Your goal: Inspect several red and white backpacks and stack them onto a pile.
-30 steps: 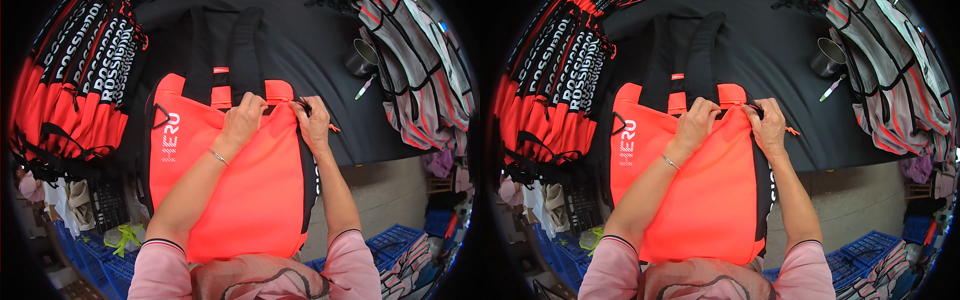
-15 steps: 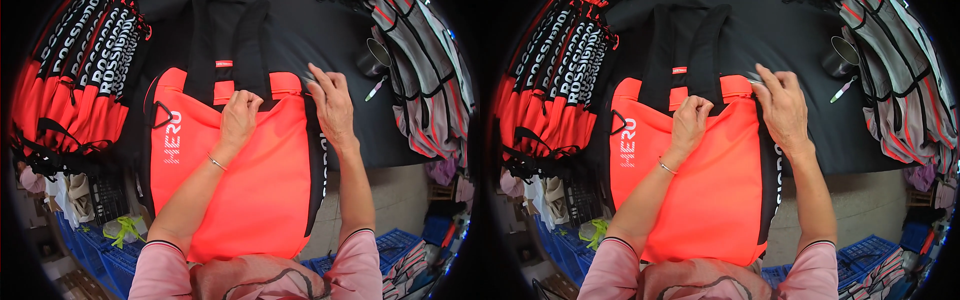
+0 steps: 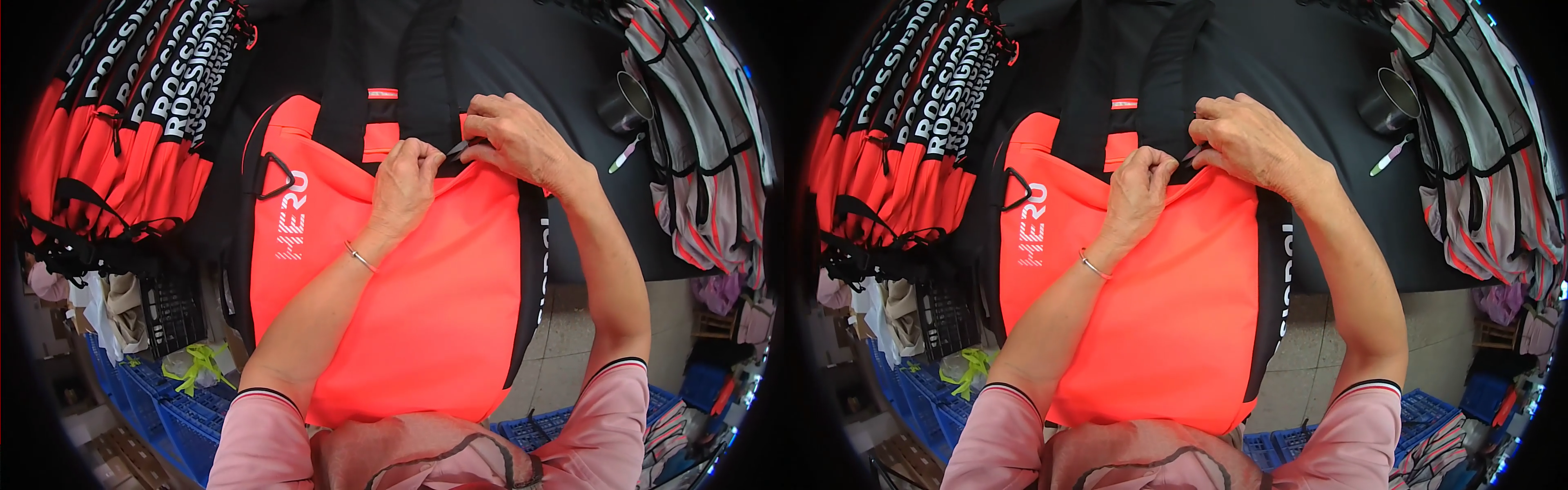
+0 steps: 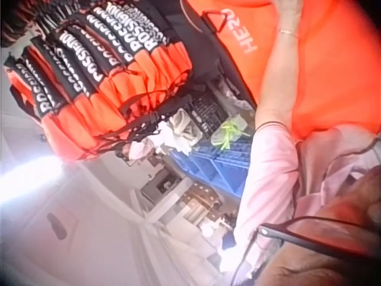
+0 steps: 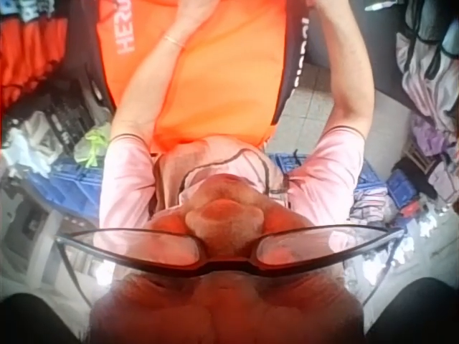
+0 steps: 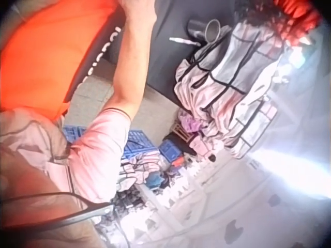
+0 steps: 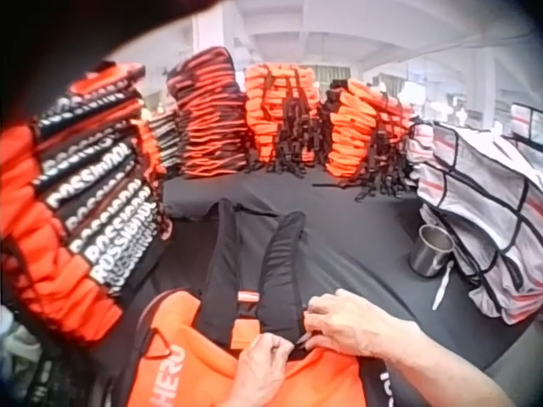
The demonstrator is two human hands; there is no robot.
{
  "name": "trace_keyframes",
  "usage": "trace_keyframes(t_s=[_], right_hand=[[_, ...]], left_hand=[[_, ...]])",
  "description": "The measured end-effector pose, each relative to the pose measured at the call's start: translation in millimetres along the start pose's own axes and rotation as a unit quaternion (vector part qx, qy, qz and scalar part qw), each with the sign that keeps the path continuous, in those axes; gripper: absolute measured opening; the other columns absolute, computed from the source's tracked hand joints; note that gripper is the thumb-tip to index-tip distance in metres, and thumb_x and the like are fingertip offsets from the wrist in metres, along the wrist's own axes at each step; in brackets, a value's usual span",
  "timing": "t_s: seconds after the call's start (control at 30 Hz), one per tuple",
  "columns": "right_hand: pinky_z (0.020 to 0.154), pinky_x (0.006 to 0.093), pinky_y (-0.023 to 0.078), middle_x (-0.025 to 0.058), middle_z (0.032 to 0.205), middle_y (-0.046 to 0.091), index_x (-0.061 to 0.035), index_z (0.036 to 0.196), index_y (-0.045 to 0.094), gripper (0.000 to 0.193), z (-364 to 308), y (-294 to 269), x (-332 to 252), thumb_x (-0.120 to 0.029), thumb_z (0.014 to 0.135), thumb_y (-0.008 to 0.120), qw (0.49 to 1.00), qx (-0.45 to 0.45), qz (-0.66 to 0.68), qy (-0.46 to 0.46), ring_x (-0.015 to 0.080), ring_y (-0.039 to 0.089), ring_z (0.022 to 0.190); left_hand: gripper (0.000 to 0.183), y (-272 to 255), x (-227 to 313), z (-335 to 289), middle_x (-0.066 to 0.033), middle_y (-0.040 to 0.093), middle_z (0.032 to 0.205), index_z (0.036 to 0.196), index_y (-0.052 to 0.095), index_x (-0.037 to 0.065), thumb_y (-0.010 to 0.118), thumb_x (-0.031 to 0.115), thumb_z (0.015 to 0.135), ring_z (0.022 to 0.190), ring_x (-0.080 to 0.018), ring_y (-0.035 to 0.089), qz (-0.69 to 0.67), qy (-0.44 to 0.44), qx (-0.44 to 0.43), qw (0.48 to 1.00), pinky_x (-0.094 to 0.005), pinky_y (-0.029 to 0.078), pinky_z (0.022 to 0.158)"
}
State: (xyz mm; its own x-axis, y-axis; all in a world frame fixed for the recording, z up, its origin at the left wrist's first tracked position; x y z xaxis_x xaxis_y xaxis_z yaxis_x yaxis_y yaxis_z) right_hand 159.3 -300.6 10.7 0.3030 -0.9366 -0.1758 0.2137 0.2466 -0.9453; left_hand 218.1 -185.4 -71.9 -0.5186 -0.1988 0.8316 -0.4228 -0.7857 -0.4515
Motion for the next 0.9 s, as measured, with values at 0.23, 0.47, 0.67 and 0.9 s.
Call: trace_keyframes(t_s=[0.23,0.47,0.67,0.9], right_hand=[[0.079,0.0338,0.044,0.0042,0.088,0.057,-0.0043,0.078,0.063,0.022,5,6,-2,-0.023,0.078,0.075,0.999,-0.021,-0.029,-0.021,0.021,0.058,0.085],[0.078,0.0325,0.043,0.0025,0.086,0.057,-0.0056,0.079,0.063,0.021,4,10,-4,-0.023,0.077,0.075,0.998,-0.018,-0.047,-0.038,0.019,0.059,0.084],[0.076,0.0353,0.047,0.0053,0.088,0.059,-0.0031,0.083,0.064,0.026,0,8,10,-0.025,0.077,0.076,0.998,-0.021,-0.003,0.062,0.0228,0.061,0.084],[0.072,0.0315,0.051,0.0065,0.088,0.063,-0.0009,0.098,0.065,0.038,-22,-22,52,-0.028,0.078,0.081,0.898,0.247,0.154,0.33,0.0177,0.061,0.076]], left_hand=[[0.011,0,3,2,-0.0111,0.062,0.081,0.086,0.057,-0.004,0.06,0.005,0.092,0.066,-0.0188,0.057,0.015,0.027,0.005,1.0,-0.0318,0.048,0.062],[0.01,2,2,5,-0.0115,0.062,0.081,0.086,0.057,-0.004,0.06,0.005,0.092,0.066,-0.019,0.058,0.023,0.023,0.0,0.999,-0.0322,0.048,0.062],[0.011,-9,13,-5,-0.0096,0.062,0.082,0.086,0.058,-0.001,0.063,0.008,0.09,0.071,-0.0184,0.059,-0.013,0.037,0.019,0.999,-0.0323,0.048,0.064],[0.027,41,111,-142,-0.0091,0.06,0.085,0.077,0.054,0.006,0.073,0.025,0.082,0.09,-0.0254,0.062,-0.05,0.439,-0.254,0.86,-0.0374,0.05,0.076]])
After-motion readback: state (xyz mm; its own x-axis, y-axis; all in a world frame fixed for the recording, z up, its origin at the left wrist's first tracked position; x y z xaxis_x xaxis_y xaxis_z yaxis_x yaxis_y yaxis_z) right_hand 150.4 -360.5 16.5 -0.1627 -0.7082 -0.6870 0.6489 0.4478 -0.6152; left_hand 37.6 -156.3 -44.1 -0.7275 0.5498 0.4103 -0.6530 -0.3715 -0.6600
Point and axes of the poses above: each hand's wrist, its own z-axis towards the middle knuckle, its own y-axis out of the palm, x = y × z, the point moved 8 cm from there along z, towards the middle knuckle
